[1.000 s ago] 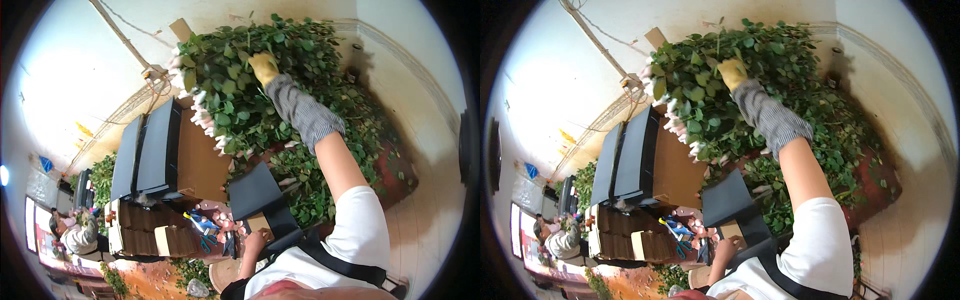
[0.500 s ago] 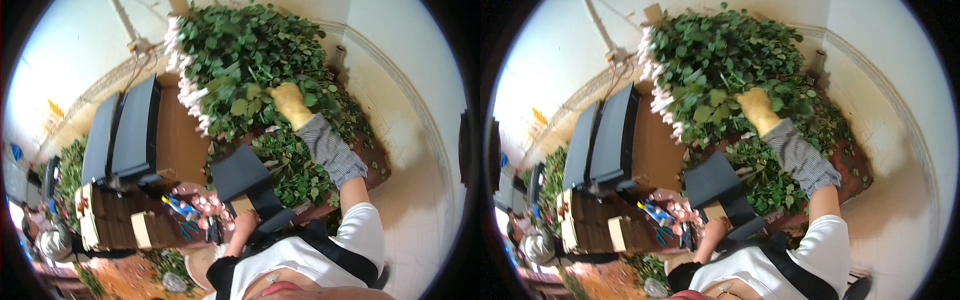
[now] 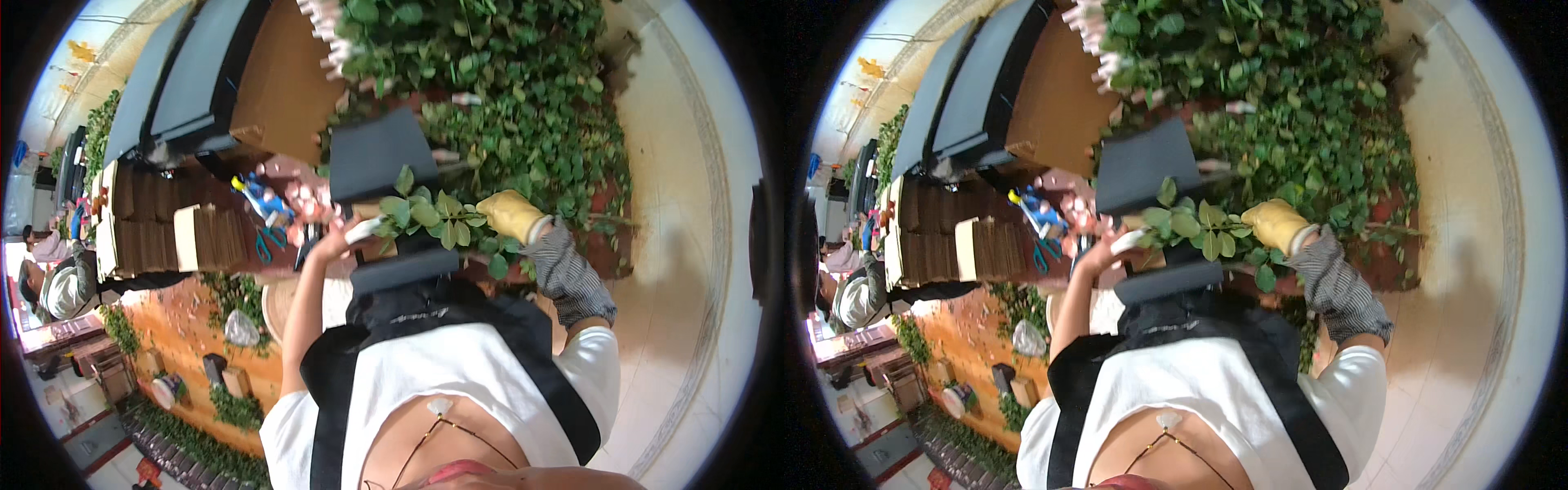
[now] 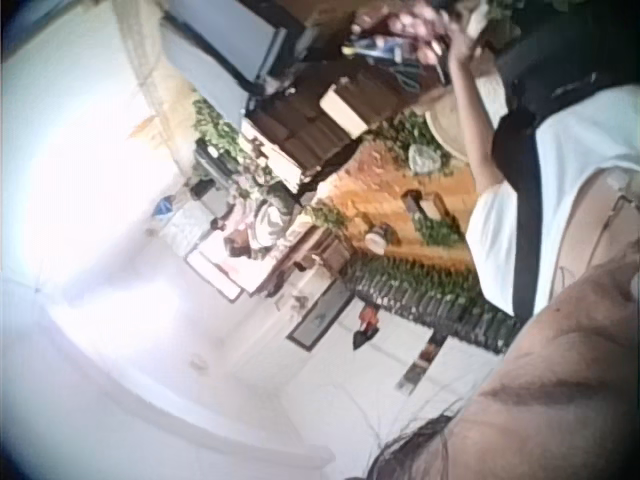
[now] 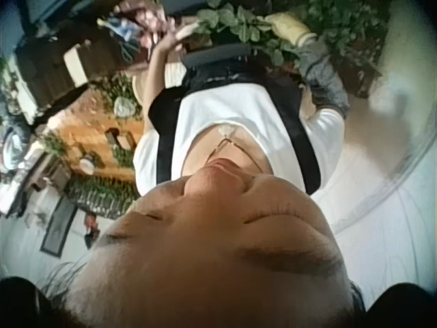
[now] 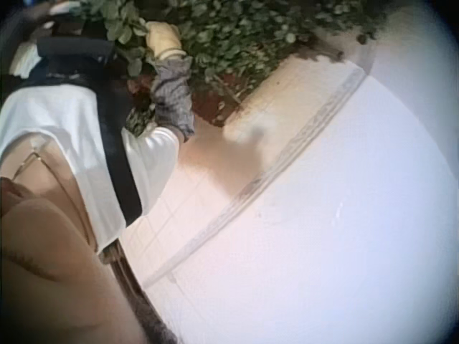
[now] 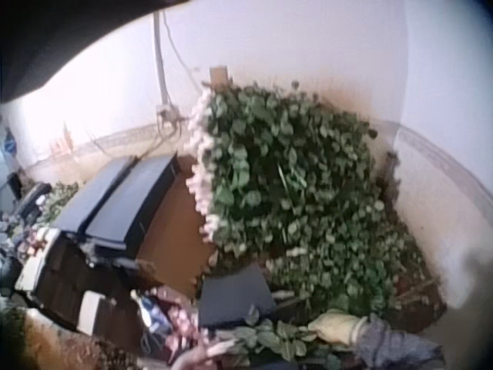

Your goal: The person picks up flower stems from a pile, places them into a black foam holder, and arranges them by inserting the stems into the foam one by one.

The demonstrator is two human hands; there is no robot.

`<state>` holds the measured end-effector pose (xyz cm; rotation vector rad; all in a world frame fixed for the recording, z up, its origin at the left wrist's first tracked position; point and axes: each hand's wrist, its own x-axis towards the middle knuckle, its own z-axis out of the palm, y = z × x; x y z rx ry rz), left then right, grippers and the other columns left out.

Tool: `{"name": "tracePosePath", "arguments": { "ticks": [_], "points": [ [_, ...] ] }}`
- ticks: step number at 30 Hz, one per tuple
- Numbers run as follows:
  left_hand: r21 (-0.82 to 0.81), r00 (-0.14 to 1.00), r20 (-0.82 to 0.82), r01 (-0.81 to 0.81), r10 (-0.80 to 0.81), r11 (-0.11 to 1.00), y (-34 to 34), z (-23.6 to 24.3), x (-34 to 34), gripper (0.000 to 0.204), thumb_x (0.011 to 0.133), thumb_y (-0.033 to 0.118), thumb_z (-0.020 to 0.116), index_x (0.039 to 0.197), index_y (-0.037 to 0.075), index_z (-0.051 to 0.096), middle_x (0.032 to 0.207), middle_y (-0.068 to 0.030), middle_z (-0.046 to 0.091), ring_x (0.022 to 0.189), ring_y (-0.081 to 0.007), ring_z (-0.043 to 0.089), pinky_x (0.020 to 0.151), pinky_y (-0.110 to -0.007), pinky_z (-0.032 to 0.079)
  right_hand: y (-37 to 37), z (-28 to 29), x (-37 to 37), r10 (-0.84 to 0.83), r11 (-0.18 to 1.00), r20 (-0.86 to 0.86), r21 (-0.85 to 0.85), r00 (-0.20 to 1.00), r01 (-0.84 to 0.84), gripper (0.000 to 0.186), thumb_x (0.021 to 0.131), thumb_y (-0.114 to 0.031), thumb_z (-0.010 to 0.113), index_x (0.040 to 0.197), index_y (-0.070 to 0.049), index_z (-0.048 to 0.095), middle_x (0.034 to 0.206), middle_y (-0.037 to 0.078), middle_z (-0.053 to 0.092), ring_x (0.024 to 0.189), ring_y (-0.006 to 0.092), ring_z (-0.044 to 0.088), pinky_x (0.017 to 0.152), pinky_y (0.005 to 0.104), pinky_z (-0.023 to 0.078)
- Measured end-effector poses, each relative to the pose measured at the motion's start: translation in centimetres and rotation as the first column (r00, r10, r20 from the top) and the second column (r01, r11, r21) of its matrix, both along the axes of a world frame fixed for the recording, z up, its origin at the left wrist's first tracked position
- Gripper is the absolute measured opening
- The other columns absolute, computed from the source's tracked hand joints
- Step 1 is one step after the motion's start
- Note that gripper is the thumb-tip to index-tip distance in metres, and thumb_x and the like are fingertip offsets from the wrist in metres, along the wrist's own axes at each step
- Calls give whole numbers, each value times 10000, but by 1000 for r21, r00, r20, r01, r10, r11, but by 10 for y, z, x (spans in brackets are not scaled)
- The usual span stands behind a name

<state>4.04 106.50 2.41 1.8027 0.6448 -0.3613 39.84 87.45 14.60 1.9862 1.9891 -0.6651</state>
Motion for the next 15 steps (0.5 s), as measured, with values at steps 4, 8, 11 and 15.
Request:
{"name": "tracePosePath", "arguments": {
  "ticks": [4,8,11,15],
  "points": [
    [-609,910,37,-308,414,731,-22,6,-9,687,1009,562,422,1394,-5,463,1390,-143,527,1264,-225,514,1024,-335,433,-26,-94,-18,-281,900,172,-294,944,322,275,855,-240,608,1033,-60,715,1078,175,698,1000,352,668,863,422,531],
    [150,965,255,-101,60,984,-46,15,20,396,905,227,681,1247,42,611,1191,-126,617,1129,-248,598,967,-353,468,-35,-116,-23,-865,364,226,-332,448,870,346,878,-318,602,1056,-40,705,1117,187,691,1033,364,660,882,434,521],
    [227,967,227,-165,113,960,-54,9,14,284,859,136,681,1125,37,672,1116,-140,625,1057,-316,611,919,-362,483,-48,-100,-29,-526,797,180,-238,831,556,240,885,-204,577,1011,-57,719,1027,155,706,994,326,675,835,425,530],
    [183,941,314,-193,129,964,-52,5,13,273,886,168,657,1115,20,672,1089,-154,636,998,-318,635,893,-374,494,-83,-126,-32,-483,873,91,133,871,469,182,880,-136,562,947,-84,723,931,120,708,910,304,681,787,408,532]
  ]
}}
